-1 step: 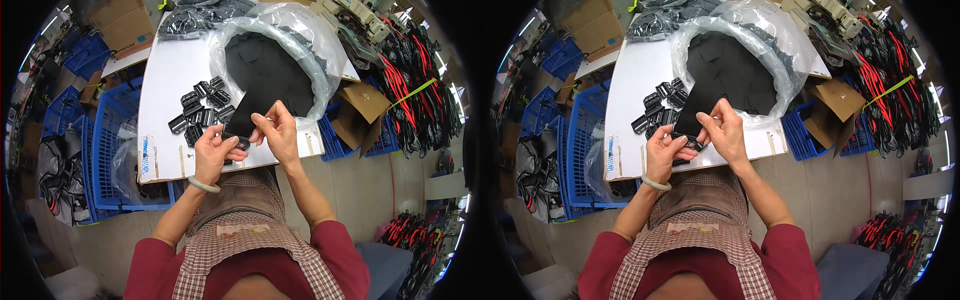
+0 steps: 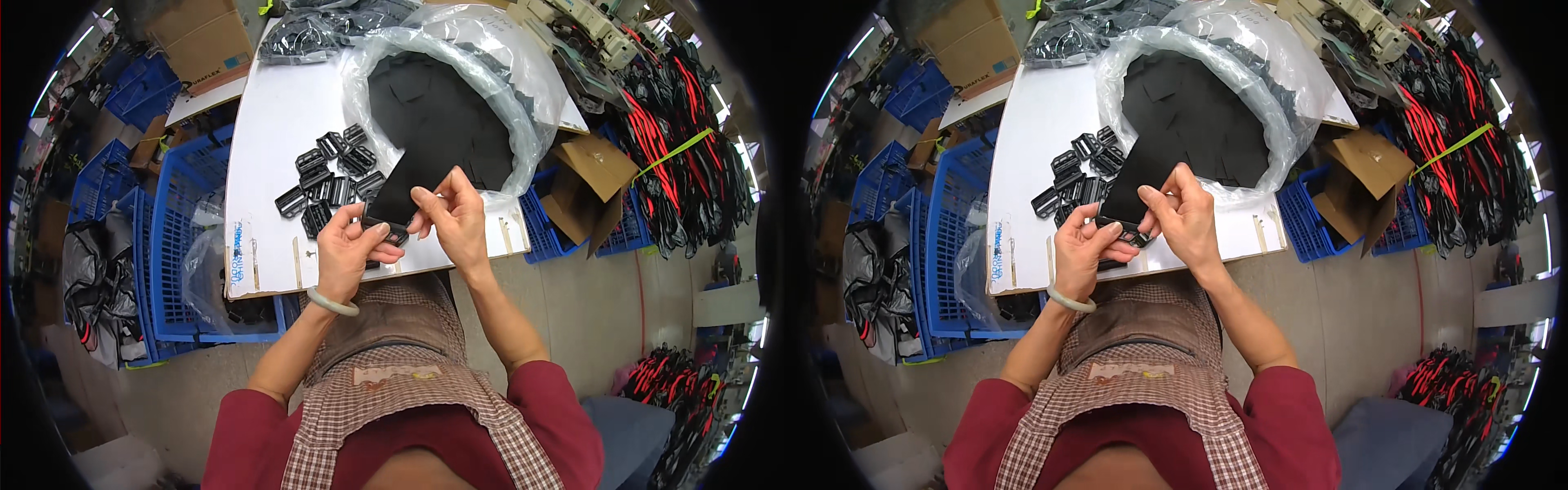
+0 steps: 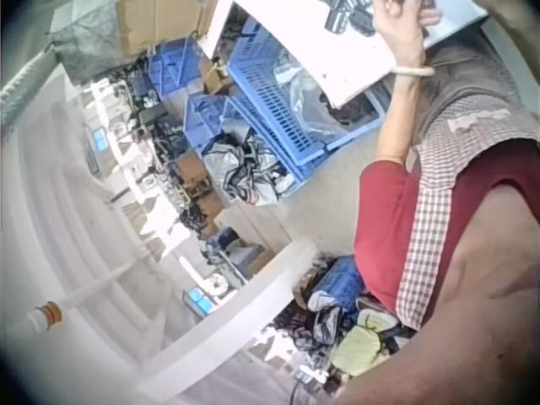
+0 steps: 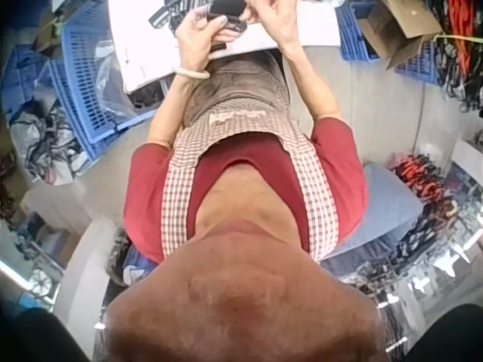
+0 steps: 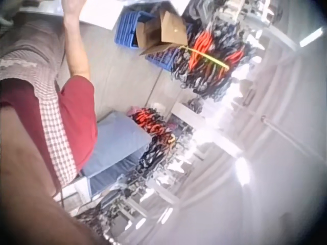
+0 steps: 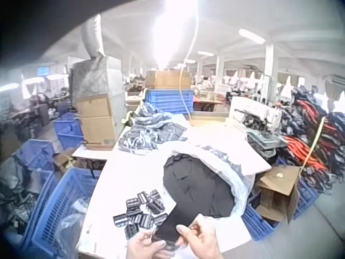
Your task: The person wraps fabric pieces around plastic buckles by hand on a table. The person then arranges and opens plastic bags containing components on the table.
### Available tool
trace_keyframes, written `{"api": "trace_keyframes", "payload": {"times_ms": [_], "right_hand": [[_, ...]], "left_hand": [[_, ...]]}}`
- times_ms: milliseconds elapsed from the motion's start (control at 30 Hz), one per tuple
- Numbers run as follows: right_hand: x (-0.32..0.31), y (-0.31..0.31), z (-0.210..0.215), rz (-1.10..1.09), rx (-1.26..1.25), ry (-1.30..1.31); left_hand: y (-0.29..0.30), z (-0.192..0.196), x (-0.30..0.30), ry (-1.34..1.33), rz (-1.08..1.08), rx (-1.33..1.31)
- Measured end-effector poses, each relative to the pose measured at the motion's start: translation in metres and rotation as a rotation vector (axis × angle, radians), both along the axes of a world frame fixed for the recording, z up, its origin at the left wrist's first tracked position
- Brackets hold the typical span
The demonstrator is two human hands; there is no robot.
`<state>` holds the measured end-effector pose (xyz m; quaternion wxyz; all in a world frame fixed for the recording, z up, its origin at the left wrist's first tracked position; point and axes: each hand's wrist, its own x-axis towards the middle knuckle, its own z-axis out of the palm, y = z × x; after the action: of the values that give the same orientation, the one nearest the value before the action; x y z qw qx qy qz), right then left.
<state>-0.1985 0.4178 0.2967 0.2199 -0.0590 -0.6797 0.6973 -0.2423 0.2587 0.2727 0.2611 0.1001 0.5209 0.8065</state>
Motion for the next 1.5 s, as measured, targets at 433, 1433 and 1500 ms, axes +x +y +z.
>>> {"api": "trace_keyframes", "payload": {"times_ms": [433, 1433, 1500], "right_hand": [[0.01, -0.006, -0.011, -0.011, -0.038, 0.121], [0.001, -0.034, -0.022, 0.132, -0.105, -0.117], [-0.011, -0.035, -0.027, 0.151, -0.08, -0.128]], "left_hand": [[-0.006, -0.002, 0.003, 0.1, 0.05, -0.078], [-0.042, 0.008, 0.006, 0.298, -0.027, -0.132], [-0.06, 0.012, 0.009, 0.206, -0.007, -0.163]]}}
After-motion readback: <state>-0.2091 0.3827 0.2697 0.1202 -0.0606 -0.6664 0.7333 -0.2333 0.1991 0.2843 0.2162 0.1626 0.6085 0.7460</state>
